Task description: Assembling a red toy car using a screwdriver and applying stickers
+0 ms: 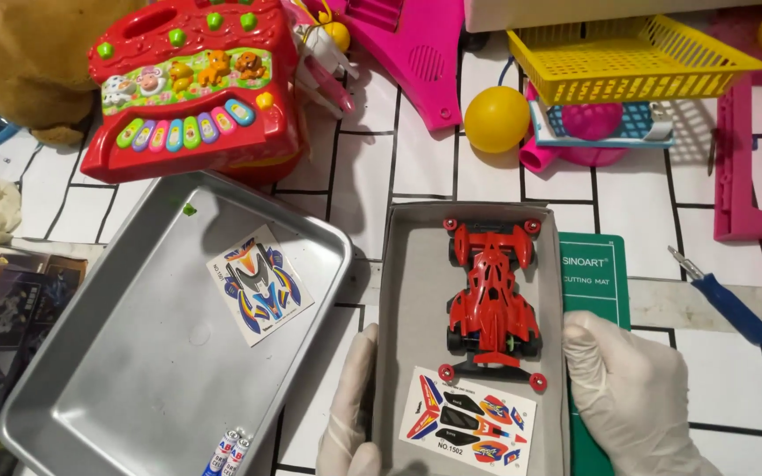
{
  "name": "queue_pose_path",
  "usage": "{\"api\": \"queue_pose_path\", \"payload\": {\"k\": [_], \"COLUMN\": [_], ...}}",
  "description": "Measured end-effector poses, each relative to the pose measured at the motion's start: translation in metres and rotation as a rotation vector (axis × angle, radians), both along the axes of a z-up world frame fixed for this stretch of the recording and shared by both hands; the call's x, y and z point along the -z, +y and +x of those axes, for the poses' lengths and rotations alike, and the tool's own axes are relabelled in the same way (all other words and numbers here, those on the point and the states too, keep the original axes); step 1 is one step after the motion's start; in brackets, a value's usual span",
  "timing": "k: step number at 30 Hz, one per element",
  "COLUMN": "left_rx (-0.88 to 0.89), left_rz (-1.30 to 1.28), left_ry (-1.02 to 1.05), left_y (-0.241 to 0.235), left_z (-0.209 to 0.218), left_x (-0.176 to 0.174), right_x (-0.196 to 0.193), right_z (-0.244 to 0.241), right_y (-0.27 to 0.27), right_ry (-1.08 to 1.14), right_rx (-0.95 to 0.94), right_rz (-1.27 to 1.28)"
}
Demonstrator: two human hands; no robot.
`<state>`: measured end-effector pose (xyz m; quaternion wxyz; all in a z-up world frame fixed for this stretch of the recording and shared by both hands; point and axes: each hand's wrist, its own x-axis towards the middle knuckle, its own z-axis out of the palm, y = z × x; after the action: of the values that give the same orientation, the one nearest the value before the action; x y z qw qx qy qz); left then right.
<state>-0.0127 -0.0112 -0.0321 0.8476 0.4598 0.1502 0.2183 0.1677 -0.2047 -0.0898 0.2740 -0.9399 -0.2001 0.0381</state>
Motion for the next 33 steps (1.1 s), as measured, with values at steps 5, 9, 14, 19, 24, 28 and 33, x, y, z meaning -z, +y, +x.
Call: {"api": "queue_pose_path", "payload": {"k": [5,9,14,19,24,28,33], "left_rx": [-0.128,-0.29,-0.196,-0.088,-0.017,-0.024,-0.054], "left_rz": [0.073,0.067,0.26,0.4,0.582,0.824,0.857], "left_ry": [0.128,0.16,0.378,0.429,0.416,0.42,0.437], "left_y": [-0.009,-0.021,-0.015,-0.009,-0.003,0.0,-0.007], "left_z": [0.004,0.018,0.019,0.03,0.013,0.012,0.01], "left_x": [-0.009,-0.016,-0.02,-0.041,-0.009,-0.006,-0.007], "right_x": [0.007,0.004,0.001,-0.008,-0.003,-0.007,-0.005], "right_z": [-0.003,-0.001,0.002,0.009,0.003,0.006,0.003], "right_y": [0.0,0.001,0.001,0.009,0.004,0.009,0.008], "right_ry": [-0.083,-0.142,-0.172,-0.187,-0.271,-0.337,-0.377], "right_rx": [-0.02,-0.064,-0.091,-0.091,-0.07,-0.144,-0.158], "right_rz": [0.003,0.11,0.213,0.305,0.254,0.259,0.214]}}
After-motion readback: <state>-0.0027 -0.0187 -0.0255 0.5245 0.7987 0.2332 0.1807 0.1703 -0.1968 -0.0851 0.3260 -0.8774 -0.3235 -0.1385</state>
